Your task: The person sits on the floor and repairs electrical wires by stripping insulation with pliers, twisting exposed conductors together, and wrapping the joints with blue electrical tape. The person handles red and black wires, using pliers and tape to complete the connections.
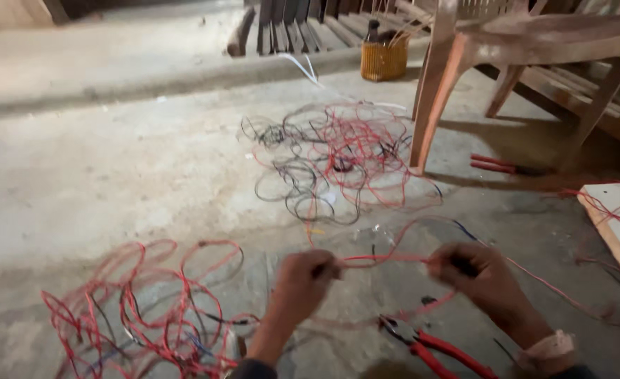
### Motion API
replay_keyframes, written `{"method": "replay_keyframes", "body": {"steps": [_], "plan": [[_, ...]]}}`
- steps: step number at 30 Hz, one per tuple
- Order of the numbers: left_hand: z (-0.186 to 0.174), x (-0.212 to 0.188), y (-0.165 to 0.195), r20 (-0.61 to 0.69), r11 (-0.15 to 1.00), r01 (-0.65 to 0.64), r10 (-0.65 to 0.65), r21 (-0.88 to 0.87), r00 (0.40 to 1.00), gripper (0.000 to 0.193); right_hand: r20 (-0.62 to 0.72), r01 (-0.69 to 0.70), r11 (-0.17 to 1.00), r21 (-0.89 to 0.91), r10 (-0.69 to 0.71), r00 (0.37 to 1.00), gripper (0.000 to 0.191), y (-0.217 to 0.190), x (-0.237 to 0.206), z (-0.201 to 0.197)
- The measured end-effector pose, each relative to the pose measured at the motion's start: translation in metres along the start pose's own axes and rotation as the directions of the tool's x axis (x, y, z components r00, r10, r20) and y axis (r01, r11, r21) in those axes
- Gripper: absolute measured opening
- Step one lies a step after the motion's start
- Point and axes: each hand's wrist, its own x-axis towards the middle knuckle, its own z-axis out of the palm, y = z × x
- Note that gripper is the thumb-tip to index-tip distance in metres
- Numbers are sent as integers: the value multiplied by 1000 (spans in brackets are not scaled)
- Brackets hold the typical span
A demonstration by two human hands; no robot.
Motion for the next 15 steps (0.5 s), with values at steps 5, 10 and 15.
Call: {"method": "replay_keyframes", "body": {"steps": [5, 10, 15], "plan": [[-40, 6, 10, -300, 999, -52, 48, -6, 953, 8, 217, 3, 919, -395, 90, 972, 15, -3, 2, 38], [-37, -3, 11, -423, 999, -39, 41, 12, 905, 10, 135, 277, 716, -640, -250, 959, 21, -7, 4, 49], [-28, 1, 4, -414, 999, 0, -14, -33, 910, 11, -47, 217, 554, -804, -422, 906, 26, -23, -6, 48]]}}
